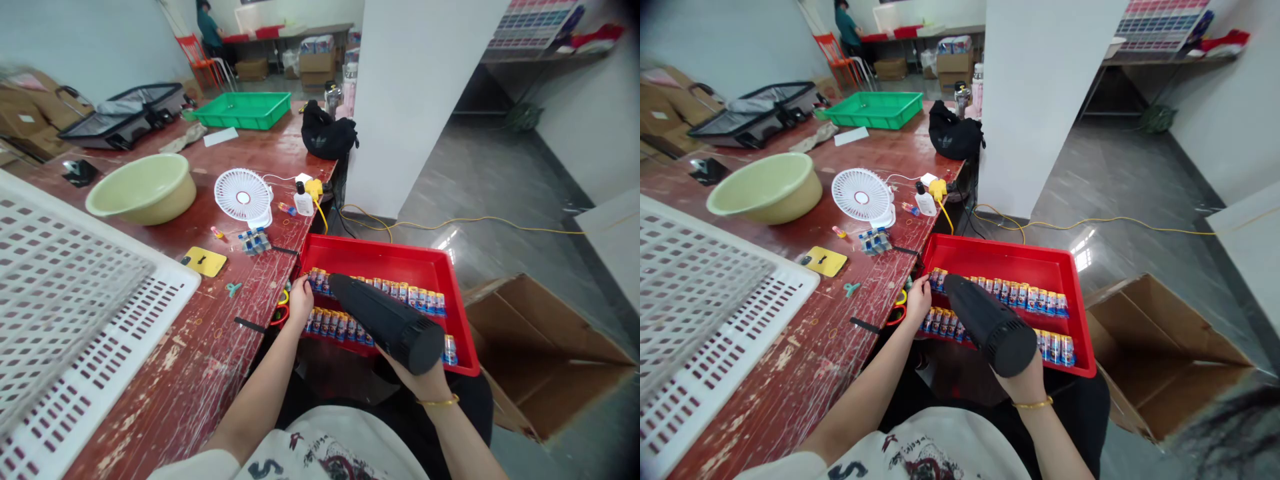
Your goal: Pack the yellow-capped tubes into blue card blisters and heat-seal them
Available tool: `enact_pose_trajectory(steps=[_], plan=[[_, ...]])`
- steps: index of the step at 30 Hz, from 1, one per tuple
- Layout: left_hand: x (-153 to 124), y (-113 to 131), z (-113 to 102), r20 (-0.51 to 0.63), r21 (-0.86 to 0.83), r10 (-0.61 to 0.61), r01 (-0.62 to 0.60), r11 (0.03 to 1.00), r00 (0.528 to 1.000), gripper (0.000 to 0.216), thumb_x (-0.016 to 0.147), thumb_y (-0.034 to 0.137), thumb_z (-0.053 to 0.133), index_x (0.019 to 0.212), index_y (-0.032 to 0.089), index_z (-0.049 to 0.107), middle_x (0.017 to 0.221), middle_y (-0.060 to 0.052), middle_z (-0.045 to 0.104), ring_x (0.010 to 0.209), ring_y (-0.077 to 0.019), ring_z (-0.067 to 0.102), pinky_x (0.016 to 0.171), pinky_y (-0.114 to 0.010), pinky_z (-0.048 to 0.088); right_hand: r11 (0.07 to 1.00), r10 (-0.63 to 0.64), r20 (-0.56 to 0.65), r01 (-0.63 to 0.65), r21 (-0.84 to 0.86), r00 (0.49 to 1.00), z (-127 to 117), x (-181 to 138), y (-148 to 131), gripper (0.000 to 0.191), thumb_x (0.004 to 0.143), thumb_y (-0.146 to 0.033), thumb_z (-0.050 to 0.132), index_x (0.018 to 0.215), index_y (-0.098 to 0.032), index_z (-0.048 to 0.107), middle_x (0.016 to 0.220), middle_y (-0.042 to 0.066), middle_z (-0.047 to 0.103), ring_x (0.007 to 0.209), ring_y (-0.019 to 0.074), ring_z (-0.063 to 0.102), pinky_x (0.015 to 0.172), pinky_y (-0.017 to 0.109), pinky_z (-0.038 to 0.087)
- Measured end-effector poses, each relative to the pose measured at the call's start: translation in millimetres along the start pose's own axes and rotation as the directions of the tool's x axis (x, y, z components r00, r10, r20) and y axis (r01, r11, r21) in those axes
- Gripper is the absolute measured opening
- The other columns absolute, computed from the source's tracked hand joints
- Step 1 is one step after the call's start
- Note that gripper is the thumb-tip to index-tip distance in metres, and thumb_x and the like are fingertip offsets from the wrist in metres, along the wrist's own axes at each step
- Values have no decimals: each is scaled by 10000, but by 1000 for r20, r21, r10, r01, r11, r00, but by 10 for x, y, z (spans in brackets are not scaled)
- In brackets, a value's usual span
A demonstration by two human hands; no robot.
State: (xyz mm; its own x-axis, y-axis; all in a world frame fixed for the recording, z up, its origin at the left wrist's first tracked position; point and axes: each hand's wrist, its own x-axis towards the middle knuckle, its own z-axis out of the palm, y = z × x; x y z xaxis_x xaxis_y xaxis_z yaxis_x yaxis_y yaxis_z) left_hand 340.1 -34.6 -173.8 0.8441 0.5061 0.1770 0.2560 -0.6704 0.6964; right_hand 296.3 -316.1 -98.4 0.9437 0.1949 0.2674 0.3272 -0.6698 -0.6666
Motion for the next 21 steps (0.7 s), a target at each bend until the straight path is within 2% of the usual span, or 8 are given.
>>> enact_pose_trajectory(steps=[4,7,10,14,18,21], plan=[[-63,-11,17,31,23,14,-15,1000,999,366,897,169,349,1187,132,570,1188,-155,611,1148,-235,555,1013,-415,421,999,41,33,-40,-31,999,104,98,-73,436,663,-469,626,1005,-201,653,1043,118,694,1063,342,605,971,522,452],[-50,66,68,75,51,54,-58,997,996,394,877,207,431,1252,140,531,1360,-169,487,1290,-274,418,1076,-448,342,996,95,-7,-95,0,995,14,8,-14,504,673,-483,632,1084,-192,622,1110,118,674,1089,324,595,973,502,461],[42,162,102,121,82,86,-96,992,989,441,843,247,516,1274,155,515,1469,-163,352,1366,-321,283,1113,-480,264,981,193,-39,-192,13,980,-181,-135,81,615,654,-522,654,1168,-194,573,1164,105,649,1110,322,580,990,521,445],[94,247,119,168,109,85,-105,988,982,506,881,308,459,1343,105,427,1500,-208,277,1396,-347,203,1117,-507,219,969,246,0,-246,-28,969,-502,-271,159,557,678,-510,637,1161,-238,582,1182,70,638,1107,311,580,1003,518,433],[-93,395,240,210,142,63,-94,985,976,722,872,444,466,1406,-5,282,1509,-309,141,1403,-416,54,1103,-582,136,963,251,-36,-253,-98,967,-813,-355,250,498,661,-469,665,1097,-231,625,1152,79,648,1104,319,576,1025,513,404],[-307,623,452,274,193,151,-208,959,950,734,893,483,407,1439,28,227,1534,-276,65,1404,-388,-41,1104,-589,95,937,329,-106,-338,-85,938,-972,-357,282,514,627,-460,687,1070,-205,639,1106,89,667,1087,328,581,1017,515,403]])
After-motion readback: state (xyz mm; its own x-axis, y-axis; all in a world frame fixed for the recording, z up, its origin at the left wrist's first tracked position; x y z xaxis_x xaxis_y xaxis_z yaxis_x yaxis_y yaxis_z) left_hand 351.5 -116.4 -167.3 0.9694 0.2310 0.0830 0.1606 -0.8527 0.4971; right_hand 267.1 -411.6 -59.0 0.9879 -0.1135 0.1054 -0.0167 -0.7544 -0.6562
